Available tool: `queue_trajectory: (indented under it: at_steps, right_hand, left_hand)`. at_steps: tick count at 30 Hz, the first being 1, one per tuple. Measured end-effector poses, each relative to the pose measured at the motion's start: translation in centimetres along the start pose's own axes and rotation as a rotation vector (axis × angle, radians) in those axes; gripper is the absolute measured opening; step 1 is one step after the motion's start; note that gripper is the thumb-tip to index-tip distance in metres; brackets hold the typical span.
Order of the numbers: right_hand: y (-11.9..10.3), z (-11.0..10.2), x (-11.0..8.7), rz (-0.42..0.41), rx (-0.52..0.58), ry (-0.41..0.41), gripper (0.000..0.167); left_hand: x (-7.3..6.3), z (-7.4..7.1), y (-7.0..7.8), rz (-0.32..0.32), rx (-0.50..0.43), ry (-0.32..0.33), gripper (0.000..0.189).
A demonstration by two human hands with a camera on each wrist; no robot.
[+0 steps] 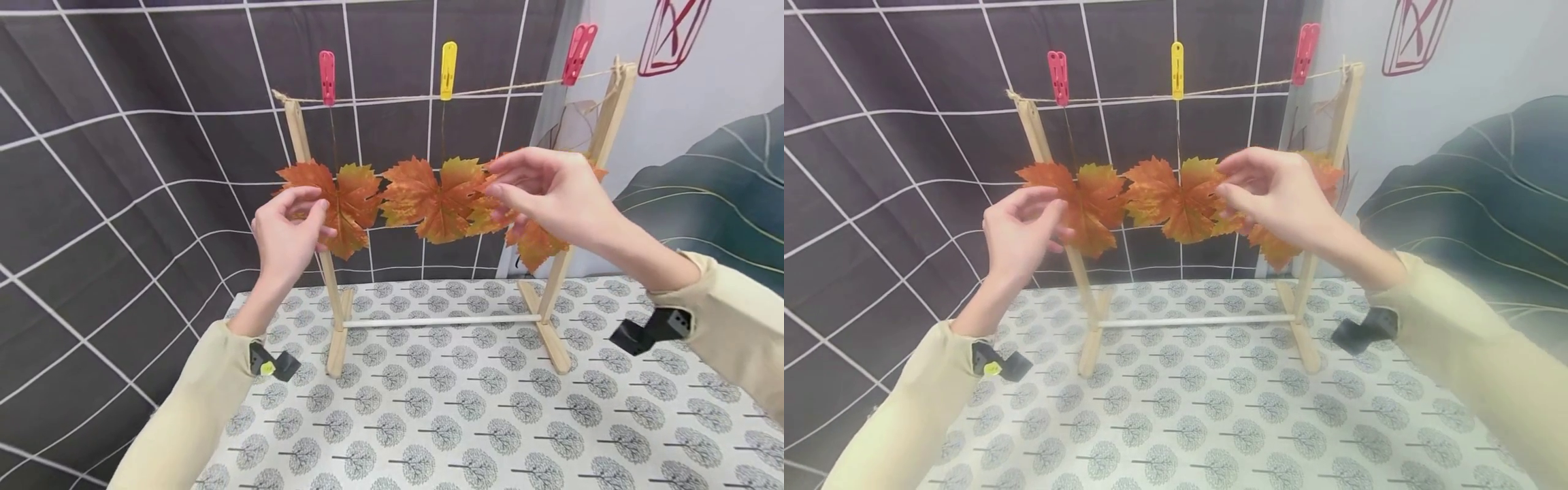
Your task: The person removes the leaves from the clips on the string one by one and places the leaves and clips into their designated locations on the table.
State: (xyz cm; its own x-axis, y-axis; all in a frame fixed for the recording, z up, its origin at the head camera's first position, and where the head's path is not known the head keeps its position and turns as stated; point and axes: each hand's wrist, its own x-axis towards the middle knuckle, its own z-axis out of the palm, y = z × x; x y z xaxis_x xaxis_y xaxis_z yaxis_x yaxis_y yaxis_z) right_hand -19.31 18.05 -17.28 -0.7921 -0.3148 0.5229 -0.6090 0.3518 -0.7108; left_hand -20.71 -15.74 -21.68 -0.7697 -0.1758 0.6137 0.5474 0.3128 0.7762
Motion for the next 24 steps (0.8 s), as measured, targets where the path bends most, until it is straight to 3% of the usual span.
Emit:
queue_trajectory:
  at_steps: [4, 8, 16, 24]
  right_hand:
    - [-1.0, 0.6, 1.3, 0.012, -0.003, -0.001, 0.028]
    - [-1.7, 1.0, 2.5, 0.017, 0.014, -0.01, 0.027]
    - [-3.2, 1.8, 4.9, 0.034, 0.07, -0.021, 0.025]
    - [-4.2, 2.7, 7.1, 0.047, 0.14, -0.005, 0.024]
  left_hand:
    - [0.9, 0.4, 0.8, -0.028, -0.01, 0.01, 0.02]
    - [1.8, 0.8, 1.3, -0.013, -0.011, 0.028, 0.019]
    - [3.2, 1.4, 1.7, -0.01, 0.022, 0.076, 0.017]
    - [4.5, 1.8, 2.0, -0.035, 0.027, 0.078, 0.02]
